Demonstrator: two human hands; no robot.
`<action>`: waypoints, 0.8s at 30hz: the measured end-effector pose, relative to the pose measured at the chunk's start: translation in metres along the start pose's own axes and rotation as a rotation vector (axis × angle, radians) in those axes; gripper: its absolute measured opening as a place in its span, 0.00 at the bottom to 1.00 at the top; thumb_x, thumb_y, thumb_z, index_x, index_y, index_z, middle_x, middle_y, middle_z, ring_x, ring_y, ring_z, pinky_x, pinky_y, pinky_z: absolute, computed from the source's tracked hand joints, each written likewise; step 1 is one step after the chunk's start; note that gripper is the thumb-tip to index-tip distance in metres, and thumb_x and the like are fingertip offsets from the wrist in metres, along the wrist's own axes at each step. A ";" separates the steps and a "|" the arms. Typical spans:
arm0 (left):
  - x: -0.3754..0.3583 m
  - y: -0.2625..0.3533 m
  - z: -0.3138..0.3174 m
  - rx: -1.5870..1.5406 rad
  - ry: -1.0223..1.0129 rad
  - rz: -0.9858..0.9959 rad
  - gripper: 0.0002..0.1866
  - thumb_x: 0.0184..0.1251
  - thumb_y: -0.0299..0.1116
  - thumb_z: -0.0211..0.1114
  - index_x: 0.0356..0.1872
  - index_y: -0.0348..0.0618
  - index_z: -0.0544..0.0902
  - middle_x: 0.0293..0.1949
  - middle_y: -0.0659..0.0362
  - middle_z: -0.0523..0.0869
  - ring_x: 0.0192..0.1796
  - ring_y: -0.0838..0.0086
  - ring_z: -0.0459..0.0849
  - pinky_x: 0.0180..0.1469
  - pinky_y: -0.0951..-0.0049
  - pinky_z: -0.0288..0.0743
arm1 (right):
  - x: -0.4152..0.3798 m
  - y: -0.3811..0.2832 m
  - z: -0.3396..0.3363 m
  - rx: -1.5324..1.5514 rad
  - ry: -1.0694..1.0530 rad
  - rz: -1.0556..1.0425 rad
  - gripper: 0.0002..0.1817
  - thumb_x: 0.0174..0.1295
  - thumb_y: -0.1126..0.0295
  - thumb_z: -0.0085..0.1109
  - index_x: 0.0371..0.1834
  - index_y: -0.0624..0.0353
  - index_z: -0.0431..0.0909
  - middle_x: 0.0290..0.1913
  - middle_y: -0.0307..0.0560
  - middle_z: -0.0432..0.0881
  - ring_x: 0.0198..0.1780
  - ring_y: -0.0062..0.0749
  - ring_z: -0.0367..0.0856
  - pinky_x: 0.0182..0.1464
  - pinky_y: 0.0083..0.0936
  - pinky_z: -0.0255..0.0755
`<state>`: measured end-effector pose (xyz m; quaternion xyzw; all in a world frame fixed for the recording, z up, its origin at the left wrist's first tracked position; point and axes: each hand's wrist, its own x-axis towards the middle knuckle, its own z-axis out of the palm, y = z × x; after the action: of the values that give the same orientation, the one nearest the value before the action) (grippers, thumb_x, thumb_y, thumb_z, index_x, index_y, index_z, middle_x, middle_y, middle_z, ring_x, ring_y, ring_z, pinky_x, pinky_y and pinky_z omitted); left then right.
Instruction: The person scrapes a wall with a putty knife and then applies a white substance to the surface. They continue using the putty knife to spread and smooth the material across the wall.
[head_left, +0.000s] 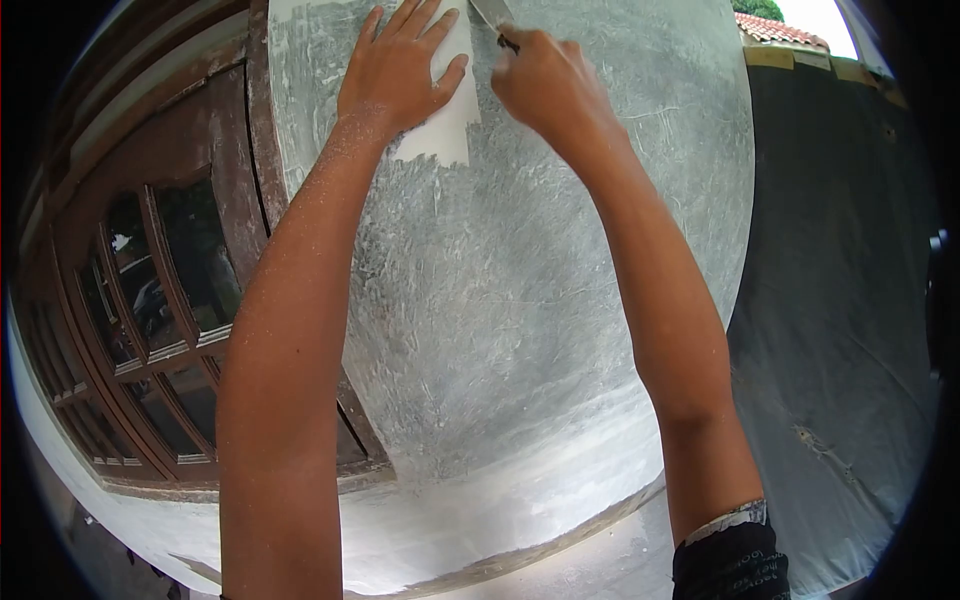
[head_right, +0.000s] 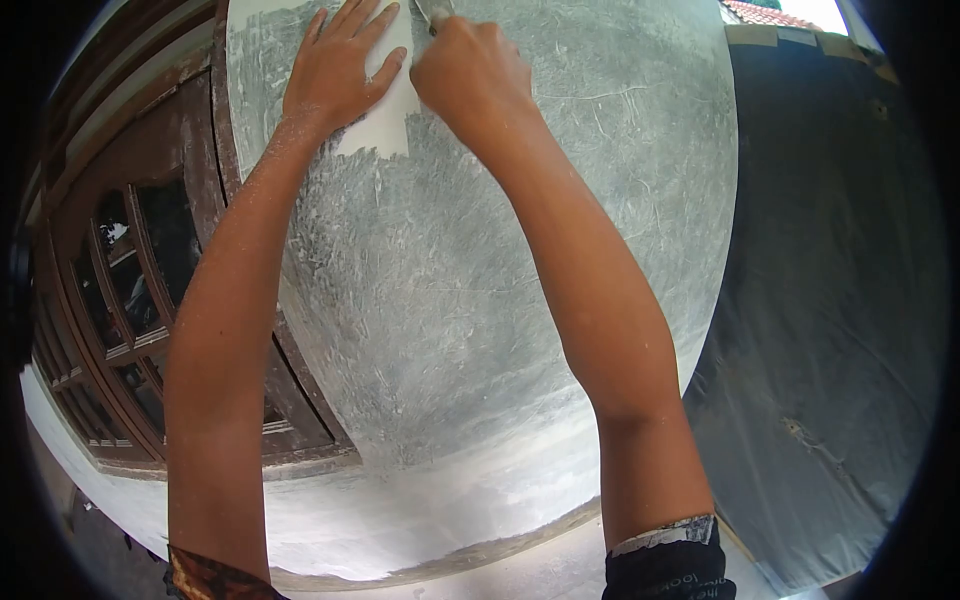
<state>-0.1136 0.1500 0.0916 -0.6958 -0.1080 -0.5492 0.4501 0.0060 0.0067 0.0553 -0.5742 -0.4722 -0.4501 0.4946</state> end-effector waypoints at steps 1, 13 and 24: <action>0.000 0.000 -0.002 -0.024 -0.003 0.002 0.34 0.75 0.46 0.62 0.76 0.39 0.71 0.81 0.47 0.66 0.85 0.57 0.57 0.86 0.51 0.45 | 0.006 -0.002 -0.001 0.000 0.042 -0.029 0.25 0.67 0.66 0.53 0.67 0.52 0.84 0.50 0.70 0.89 0.52 0.66 0.89 0.60 0.49 0.82; -0.001 0.002 -0.007 -0.027 -0.021 -0.010 0.34 0.75 0.46 0.62 0.76 0.38 0.71 0.81 0.47 0.66 0.85 0.57 0.57 0.86 0.51 0.45 | 0.009 0.002 0.010 0.058 0.047 0.000 0.24 0.67 0.66 0.54 0.65 0.54 0.85 0.49 0.71 0.88 0.52 0.68 0.88 0.60 0.50 0.82; -0.002 0.001 -0.005 -0.046 0.005 0.007 0.33 0.74 0.45 0.63 0.75 0.38 0.73 0.80 0.46 0.67 0.84 0.55 0.59 0.86 0.51 0.47 | 0.003 -0.013 -0.005 0.079 0.021 0.064 0.26 0.67 0.65 0.54 0.69 0.47 0.83 0.53 0.71 0.87 0.55 0.70 0.86 0.61 0.53 0.80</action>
<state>-0.1169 0.1459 0.0894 -0.7050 -0.0915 -0.5516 0.4362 -0.0063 0.0029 0.0606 -0.5642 -0.4657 -0.4212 0.5361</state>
